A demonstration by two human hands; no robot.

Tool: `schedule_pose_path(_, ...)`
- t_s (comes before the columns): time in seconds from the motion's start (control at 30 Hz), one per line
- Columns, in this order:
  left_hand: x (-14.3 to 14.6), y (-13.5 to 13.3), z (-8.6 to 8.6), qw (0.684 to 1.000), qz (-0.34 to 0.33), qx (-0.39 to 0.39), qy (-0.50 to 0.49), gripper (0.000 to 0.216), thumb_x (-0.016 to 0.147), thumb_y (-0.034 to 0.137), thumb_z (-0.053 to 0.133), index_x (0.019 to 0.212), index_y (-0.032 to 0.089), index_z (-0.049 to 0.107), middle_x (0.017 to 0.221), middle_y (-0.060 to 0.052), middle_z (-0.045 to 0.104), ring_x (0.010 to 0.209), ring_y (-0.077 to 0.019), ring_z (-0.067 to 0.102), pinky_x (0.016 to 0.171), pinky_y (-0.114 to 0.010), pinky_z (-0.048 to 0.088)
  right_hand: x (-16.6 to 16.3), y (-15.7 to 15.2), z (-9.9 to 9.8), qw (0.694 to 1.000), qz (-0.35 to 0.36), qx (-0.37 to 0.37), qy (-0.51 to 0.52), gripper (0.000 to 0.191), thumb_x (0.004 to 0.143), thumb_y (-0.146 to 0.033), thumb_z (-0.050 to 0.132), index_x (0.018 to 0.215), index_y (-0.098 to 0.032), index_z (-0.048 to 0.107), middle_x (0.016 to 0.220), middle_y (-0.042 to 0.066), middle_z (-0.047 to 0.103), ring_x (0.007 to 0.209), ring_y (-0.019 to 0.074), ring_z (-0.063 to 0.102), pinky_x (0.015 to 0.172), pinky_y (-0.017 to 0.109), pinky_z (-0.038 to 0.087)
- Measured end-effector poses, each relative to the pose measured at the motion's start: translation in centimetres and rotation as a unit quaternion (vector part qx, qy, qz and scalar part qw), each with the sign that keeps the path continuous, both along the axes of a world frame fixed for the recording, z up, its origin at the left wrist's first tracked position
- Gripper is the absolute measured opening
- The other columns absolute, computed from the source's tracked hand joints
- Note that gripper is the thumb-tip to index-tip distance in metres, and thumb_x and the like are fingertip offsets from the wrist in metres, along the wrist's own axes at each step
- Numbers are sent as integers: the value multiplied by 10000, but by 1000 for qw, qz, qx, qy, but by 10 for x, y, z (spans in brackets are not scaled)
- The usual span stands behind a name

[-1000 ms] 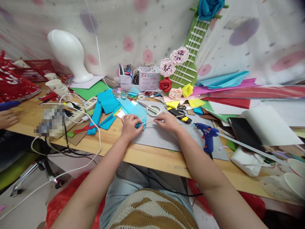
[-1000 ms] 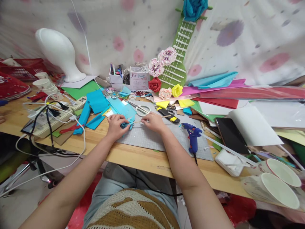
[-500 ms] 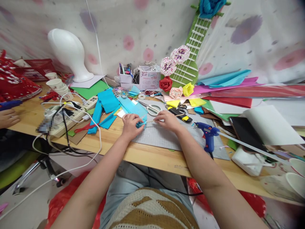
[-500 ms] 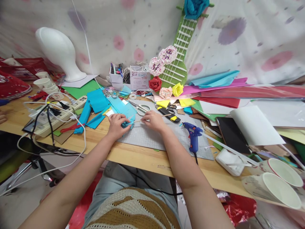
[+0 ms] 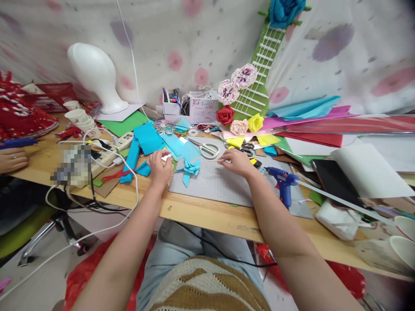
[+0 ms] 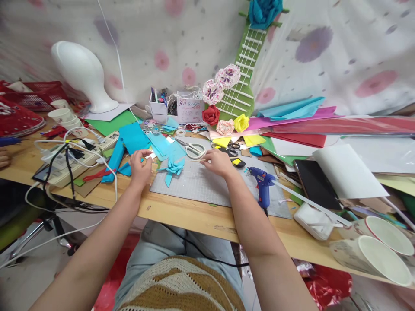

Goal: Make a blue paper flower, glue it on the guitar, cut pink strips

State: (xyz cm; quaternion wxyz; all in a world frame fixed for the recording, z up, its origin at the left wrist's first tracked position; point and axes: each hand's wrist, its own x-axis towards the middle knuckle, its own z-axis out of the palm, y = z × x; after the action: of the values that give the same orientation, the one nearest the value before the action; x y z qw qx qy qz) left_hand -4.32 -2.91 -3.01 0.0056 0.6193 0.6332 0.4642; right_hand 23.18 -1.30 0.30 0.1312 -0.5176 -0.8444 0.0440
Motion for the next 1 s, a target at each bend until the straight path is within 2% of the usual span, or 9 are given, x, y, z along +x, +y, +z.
schedule_pose_path(0.2,-5,-3,-4,968,-177,-116,135,301,603,65,487,866,210,507,946,-45,587,960,-225,523,855,-362,382,-11,-1,-7,1000,-17,-6,-21,259,857,-294,471,954,-264,709,1042,13,664,992,164,562,690,236,396)
schedule_pose_path(0.37,9,-10,-7,961,-174,-154,149,245,624,174,556,843,214,455,839,-34,578,859,-220,548,772,-343,417,-19,-3,-13,999,-37,-4,-24,275,853,-347,477,960,-236,706,1021,40,666,980,172,566,701,232,394)
schedule_pose_path(0.5,26,-10,-4,965,-148,-183,114,208,674,207,545,844,220,425,731,0,565,705,-181,551,637,-301,409,-21,-2,-16,998,-67,5,1,281,866,-338,456,970,-235,696,1014,35,673,967,177,577,708,243,398)
schedule_pose_path(0.6,33,-10,4,950,-226,-212,38,293,669,240,573,907,224,404,715,35,577,626,-137,538,591,-262,403,-20,0,-17,994,-102,3,29,280,876,-331,440,984,-242,683,1038,30,671,973,179,576,704,244,399)
schedule_pose_path(0.67,30,-4,11,938,-285,-196,-26,270,689,206,528,927,220,401,673,49,561,614,-116,534,605,-243,411,-20,1,-16,992,-124,-3,36,275,876,-325,438,988,-244,677,1026,31,674,966,184,577,689,242,396)
schedule_pose_path(0.77,16,15,19,951,-260,-153,-76,225,713,187,462,935,206,430,691,30,550,649,-114,541,611,-235,420,-19,1,-14,988,-151,-12,37,279,876,-311,429,995,-241,672,1001,36,678,948,189,579,672,241,389)
schedule_pose_path(0.83,7,32,20,947,-274,-169,-10,263,658,174,495,919,199,483,847,-12,595,756,-134,559,644,-249,435,-19,1,-13,987,-154,-18,36,281,875,-305,426,998,-243,671,1009,36,676,946,190,578,667,241,386)
schedule_pose_path(0.9,3,46,19,925,-316,-197,70,325,613,156,507,935,200,533,966,-35,606,866,-160,561,703,-267,445,-19,1,-14,988,-151,-25,33,278,871,-304,429,1001,-250,670,1022,32,672,949,192,578,662,242,384)
schedule_pose_path(1.0,4,57,15,891,-357,-242,142,345,598,150,493,928,208,575,939,-22,626,851,-165,567,720,-268,439,-20,2,-17,988,-147,-24,30,282,870,-309,427,1009,-259,668,1027,25,672,947,193,582,651,245,382)
